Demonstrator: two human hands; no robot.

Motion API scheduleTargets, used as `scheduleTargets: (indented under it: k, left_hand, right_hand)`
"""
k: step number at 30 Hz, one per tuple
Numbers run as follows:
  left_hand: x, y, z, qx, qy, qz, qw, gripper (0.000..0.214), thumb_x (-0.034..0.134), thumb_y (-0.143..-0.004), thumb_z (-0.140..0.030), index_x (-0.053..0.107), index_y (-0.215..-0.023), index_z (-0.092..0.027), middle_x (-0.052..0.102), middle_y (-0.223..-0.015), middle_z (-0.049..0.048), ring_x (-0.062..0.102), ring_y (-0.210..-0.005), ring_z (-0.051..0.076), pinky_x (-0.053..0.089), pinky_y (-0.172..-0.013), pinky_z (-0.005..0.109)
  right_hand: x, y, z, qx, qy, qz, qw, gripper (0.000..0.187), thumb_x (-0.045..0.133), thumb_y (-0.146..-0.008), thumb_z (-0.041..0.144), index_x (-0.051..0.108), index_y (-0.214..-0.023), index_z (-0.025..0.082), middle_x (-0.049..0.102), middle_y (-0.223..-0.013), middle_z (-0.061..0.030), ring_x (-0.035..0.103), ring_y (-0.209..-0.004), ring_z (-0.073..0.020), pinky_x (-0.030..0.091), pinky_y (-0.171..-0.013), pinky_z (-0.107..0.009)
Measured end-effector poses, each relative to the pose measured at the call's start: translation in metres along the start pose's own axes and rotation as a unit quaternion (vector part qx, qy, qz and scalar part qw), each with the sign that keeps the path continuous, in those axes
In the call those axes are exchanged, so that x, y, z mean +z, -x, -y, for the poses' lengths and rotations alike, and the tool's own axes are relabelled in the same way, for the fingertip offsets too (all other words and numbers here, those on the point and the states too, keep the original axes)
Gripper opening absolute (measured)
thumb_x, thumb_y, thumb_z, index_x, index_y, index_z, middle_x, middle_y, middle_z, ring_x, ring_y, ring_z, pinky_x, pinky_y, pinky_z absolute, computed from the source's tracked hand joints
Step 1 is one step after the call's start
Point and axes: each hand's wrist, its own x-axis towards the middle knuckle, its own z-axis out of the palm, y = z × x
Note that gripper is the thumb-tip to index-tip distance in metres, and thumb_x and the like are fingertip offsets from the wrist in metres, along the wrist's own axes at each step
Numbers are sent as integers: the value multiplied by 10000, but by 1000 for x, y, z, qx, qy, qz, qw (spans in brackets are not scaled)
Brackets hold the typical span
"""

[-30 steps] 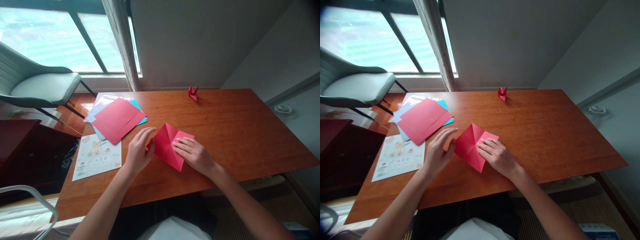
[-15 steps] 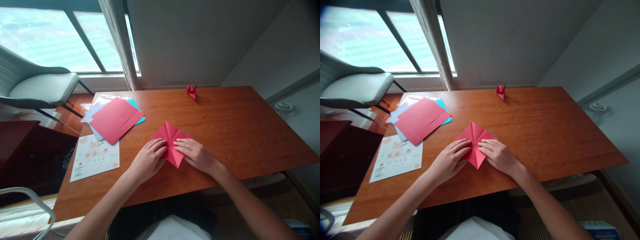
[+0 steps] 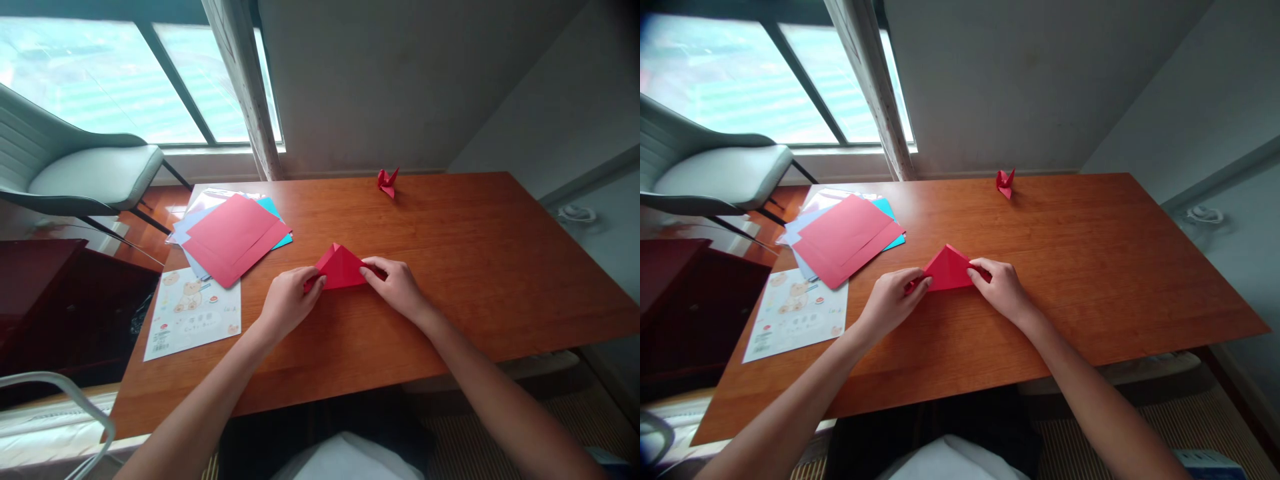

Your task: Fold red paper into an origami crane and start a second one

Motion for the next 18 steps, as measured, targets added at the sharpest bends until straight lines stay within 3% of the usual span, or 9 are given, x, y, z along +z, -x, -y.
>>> scheduleTargets:
  k: [2, 4, 7, 9, 13, 18]
  left_hand:
    - [0, -7, 0, -21, 1, -8, 1000, 269, 511, -962, -401, 669, -825, -232, 681, -717, 35, 586, -623, 192, 308, -593, 286]
    - [0, -12, -1, -44, 4, -26, 999, 215, 523, -956, -398, 677, -975, -249, 718, -808, 40, 629, -686, 213, 352, -624, 292]
    - [2, -12, -6, -41, -30, -60, 997, 321, 497, -966, -351, 610, -1252, -258, 725, -1111, 91, 676, -928, 280, 445, -762, 353]
    - [3, -7, -15, 6, -68, -81, 994, 403, 484, -961, -291, 566, -1351, -230, 634, -1334, 145, 603, -1172, 350, 441, -929, 443]
    - [13, 7, -37, 99, -75, -42, 991, 534, 511, -936, -229, 463, -1468, -213, 423, -1573, 154, 388, -1434, 392, 275, -1163, 539]
    - [33, 8, -46, 98, -111, 16, 989, 659, 586, -913, -350, 402, -1494, -98, 359, -1590, 247, 266, -1495, 444, 205, -1203, 594]
  right_hand:
    - [4, -8, 0, 21, 4, -8, 1000, 194, 613, -925, 349, 735, -1032, 243, 787, -1023, -52, 739, -909, -238, 571, -824, -382]
    - [7, -15, -2, 38, 27, -17, 999, 211, 632, -907, 342, 725, -1068, 243, 788, -992, -54, 738, -885, -239, 566, -812, -379]
    - [11, -21, -4, 50, 71, -18, 996, 241, 636, -895, 322, 712, -1107, 235, 787, -954, -57, 735, -868, -246, 555, -825, -388]
    - [12, -23, -3, 55, 91, -11, 994, 237, 626, -896, 314, 713, -1101, 234, 786, -974, -61, 734, -879, -251, 549, -835, -391]
    - [13, -24, -1, 55, 128, 1, 990, 217, 626, -886, 300, 721, -1075, 249, 784, -970, -57, 731, -851, -257, 545, -810, -389]
    - [11, -23, 1, 43, 166, 16, 985, 179, 621, -887, 268, 724, -1033, 261, 773, -949, -55, 717, -855, -253, 534, -790, -371]
